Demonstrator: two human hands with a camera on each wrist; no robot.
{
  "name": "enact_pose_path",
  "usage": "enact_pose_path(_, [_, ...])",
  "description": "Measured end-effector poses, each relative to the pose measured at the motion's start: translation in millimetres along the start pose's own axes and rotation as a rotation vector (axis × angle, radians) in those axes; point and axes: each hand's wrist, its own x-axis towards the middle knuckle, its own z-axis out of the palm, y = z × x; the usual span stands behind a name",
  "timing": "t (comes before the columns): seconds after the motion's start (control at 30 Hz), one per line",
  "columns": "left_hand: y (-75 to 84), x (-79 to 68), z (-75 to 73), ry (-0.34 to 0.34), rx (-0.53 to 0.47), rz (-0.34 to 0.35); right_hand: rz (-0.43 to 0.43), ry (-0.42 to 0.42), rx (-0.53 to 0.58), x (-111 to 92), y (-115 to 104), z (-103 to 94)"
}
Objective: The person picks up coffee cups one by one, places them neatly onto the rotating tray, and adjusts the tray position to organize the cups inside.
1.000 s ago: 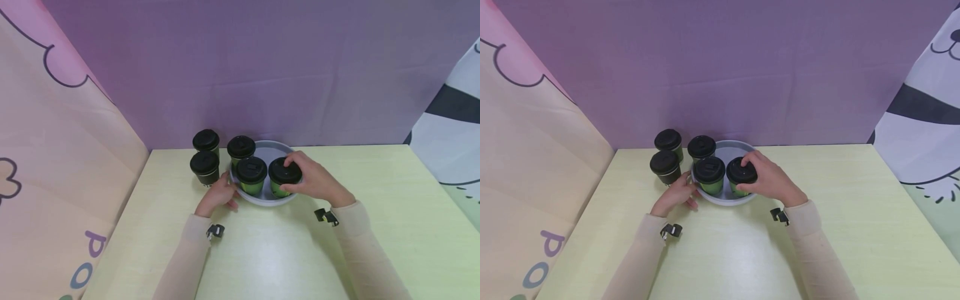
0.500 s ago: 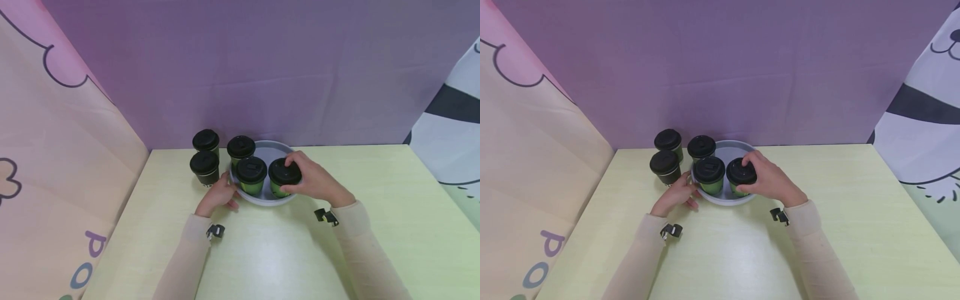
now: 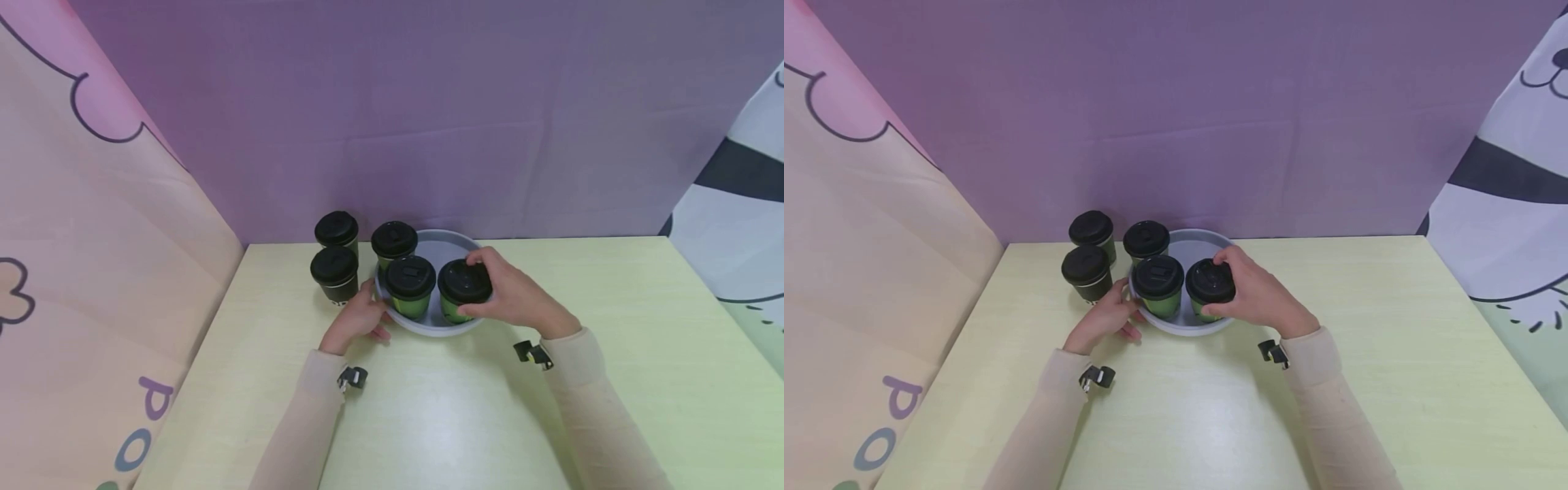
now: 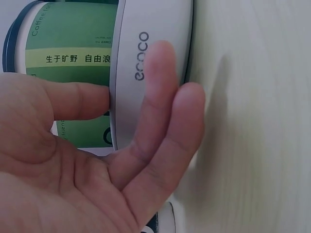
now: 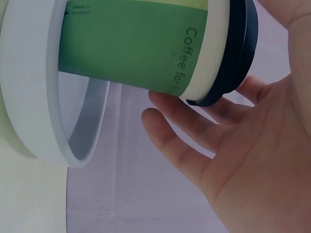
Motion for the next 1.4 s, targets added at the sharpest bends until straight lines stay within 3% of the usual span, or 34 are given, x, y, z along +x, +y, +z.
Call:
enact_pose_path(0.2, [-0.2, 1.5, 0.6, 0.025, 0.012, -0.004, 0.019, -0.013, -0.002, -1, 1, -2.2])
enact_pose_path(0.4, [-2.1, 2.4, 1.4, 0.057, 0.017, 0.016, 0.045, 0.028, -0.026, -2, 4, -6.1])
enact_pose_path(0.57, [-2.5, 2.9, 2.6, 0.094, 0.024, 0.026, 0.022, 0.082, 0.004, -2, 7, -11.2])
enact_pose_path(0.8, [-3.5, 4.5, 4.8, 0.139, 0.041, 0.027, -0.013, 0.198, -0.047, -1, 16, -13.0])
enact_pose_path(1.17, [-5.7, 5.9, 6.3, 0.190, 0.088, 0.040, 0.064, 0.206, -0.084, 2, 35, -10.0])
enact_pose_path(1.4, [-3.8, 2.8, 3.8, 0.202, 0.152, 0.032, 0.186, 0.160, -0.084, 3, 49, -4.7])
